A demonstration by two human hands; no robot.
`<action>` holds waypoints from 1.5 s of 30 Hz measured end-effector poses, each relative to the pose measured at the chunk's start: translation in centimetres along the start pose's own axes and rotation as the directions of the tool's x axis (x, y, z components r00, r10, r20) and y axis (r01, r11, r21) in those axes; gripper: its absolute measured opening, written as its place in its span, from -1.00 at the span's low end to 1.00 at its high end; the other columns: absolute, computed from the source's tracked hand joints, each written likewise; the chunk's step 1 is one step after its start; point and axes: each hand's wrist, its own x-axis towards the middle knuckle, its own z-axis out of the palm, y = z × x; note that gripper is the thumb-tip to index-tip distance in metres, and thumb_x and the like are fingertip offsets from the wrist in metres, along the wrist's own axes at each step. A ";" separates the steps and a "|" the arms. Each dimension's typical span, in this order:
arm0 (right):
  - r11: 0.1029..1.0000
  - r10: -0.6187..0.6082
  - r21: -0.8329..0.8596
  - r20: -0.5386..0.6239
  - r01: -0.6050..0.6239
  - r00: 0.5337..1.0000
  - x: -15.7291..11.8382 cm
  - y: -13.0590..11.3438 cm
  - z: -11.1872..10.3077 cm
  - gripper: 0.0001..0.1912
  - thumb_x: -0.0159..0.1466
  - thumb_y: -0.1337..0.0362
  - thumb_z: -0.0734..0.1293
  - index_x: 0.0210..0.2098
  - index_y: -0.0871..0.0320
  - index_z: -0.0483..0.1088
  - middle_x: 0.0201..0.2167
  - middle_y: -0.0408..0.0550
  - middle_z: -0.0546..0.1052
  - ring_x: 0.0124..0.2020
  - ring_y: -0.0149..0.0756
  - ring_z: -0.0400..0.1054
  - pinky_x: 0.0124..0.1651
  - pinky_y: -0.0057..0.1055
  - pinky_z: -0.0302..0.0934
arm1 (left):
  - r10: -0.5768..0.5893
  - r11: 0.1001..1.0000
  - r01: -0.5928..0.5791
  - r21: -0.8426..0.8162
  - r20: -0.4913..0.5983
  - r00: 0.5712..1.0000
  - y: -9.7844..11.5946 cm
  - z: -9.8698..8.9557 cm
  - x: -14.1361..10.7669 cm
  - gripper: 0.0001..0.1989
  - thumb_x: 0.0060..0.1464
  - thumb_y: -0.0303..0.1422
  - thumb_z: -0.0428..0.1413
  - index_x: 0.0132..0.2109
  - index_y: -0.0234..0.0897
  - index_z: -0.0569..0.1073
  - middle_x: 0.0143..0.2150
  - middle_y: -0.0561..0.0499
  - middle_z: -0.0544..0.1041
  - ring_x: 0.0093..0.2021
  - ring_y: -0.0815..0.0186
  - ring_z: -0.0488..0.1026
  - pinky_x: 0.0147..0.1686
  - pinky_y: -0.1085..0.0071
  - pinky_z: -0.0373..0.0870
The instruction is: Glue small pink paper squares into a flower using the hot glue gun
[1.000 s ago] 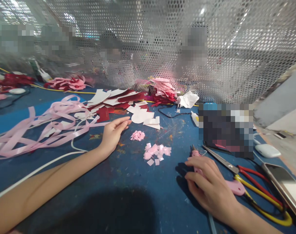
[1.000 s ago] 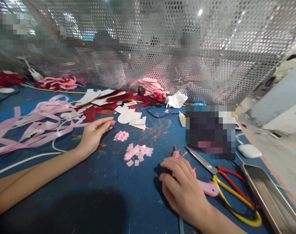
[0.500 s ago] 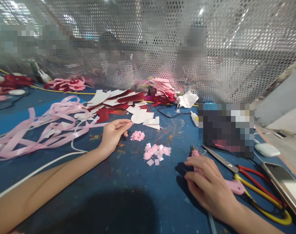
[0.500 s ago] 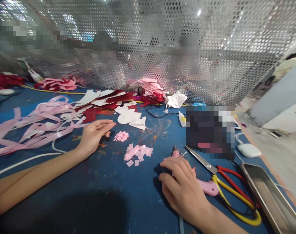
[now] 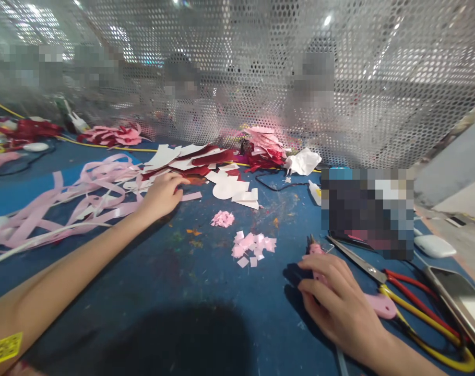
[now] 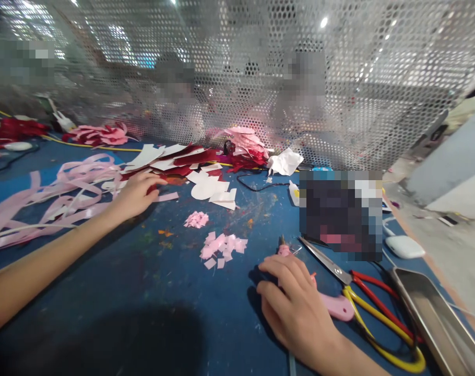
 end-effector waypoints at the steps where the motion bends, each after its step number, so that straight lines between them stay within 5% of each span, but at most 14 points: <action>1: 1.000 0.000 -0.001 0.002 0.000 1.000 0.0 0.0 0.0 -0.82 0.19 0.51 0.24 -0.31 0.12 0.36 -0.15 0.00 0.46 -0.06 -0.22 0.35 -0.02 -0.18 0.28 | -0.008 1.000 0.008 -0.002 0.030 1.000 -0.7 0.1 0.2 -0.79 -0.18 -0.41 0.07 -0.33 -0.20 0.53 -0.18 -0.11 0.51 -0.07 0.03 0.38 0.06 0.12 0.22; 6: 1.000 -0.001 0.009 -0.001 0.001 1.000 -0.1 0.1 0.2 -0.83 0.21 0.52 0.23 -0.30 0.14 0.35 -0.14 0.02 0.43 -0.05 -0.21 0.32 -0.04 -0.16 0.26 | -0.027 0.999 0.030 -0.021 0.127 0.992 -1.6 0.6 0.2 -0.90 -0.26 -0.34 0.17 -0.47 -0.17 0.53 -0.36 -0.05 0.52 -0.31 0.16 0.41 -0.23 0.31 0.29; 12: 1.000 -0.007 0.003 0.014 0.006 1.000 -0.1 0.1 0.1 -0.82 0.20 0.53 0.24 -0.30 0.14 0.35 -0.14 0.02 0.42 -0.04 -0.20 0.31 -0.04 -0.16 0.26 | -0.029 0.997 0.041 -0.071 0.162 0.986 -0.7 0.4 0.0 -0.86 -0.17 -0.29 0.16 -0.60 -0.18 0.45 -0.46 0.01 0.51 -0.38 0.23 0.40 -0.32 0.38 0.21; 20: 1.000 -0.014 0.005 0.005 0.014 1.000 0.0 0.0 0.1 -0.83 0.20 0.53 0.24 -0.31 0.16 0.33 -0.13 0.03 0.41 -0.04 -0.19 0.30 -0.02 -0.17 0.25 | -0.162 0.971 0.183 -0.155 0.138 0.977 0.8 -0.1 -0.4 -0.84 -0.10 -0.22 0.17 -0.46 -0.20 0.46 -0.40 -0.03 0.57 -0.35 0.19 0.48 -0.32 0.36 0.26; 27: 1.000 -0.020 0.004 0.012 0.020 1.000 -0.1 0.2 0.2 -0.82 0.20 0.52 0.23 -0.28 0.15 0.33 -0.12 0.03 0.41 -0.02 -0.18 0.30 0.01 -0.13 0.23 | -0.135 0.921 0.227 -0.316 0.288 0.948 4.7 -0.8 -1.7 -0.80 0.03 -0.21 0.08 -0.29 -0.25 0.42 -0.37 -0.02 0.60 -0.41 0.32 0.51 -0.40 0.45 0.36; 34: 1.000 -0.026 0.000 0.024 0.026 0.999 0.0 0.2 0.2 -0.81 0.20 0.53 0.23 -0.27 0.15 0.33 -0.11 0.04 0.41 -0.02 -0.18 0.29 0.00 -0.14 0.23 | -0.005 0.737 0.376 -0.562 0.551 0.834 10.8 -1.0 -5.0 -0.79 0.02 -0.24 0.17 -0.27 -0.29 0.42 -0.45 0.04 0.54 -0.48 0.43 0.45 -0.53 0.57 0.34; 40: 1.000 -0.015 -0.003 0.022 0.015 1.000 0.1 0.1 0.1 -0.82 0.20 0.53 0.23 -0.28 0.15 0.33 -0.13 0.04 0.41 -0.03 -0.19 0.30 -0.01 -0.16 0.23 | 0.250 0.591 0.529 -0.609 0.762 0.598 13.1 0.6 -7.7 -0.80 0.03 -0.29 0.19 -0.27 -0.36 0.45 -0.39 0.00 0.55 -0.45 0.41 0.50 -0.39 0.49 0.47; 45: 1.000 -0.019 -0.003 0.024 0.019 1.000 0.1 0.1 0.1 -0.82 0.20 0.53 0.24 -0.29 0.15 0.33 -0.14 0.04 0.42 -0.03 -0.18 0.30 0.01 -0.13 0.22 | 0.241 0.567 0.561 -0.603 0.773 0.587 12.9 1.7 -8.2 -0.80 0.04 -0.28 0.19 -0.29 -0.35 0.45 -0.45 0.05 0.53 -0.48 0.44 0.48 -0.44 0.55 0.45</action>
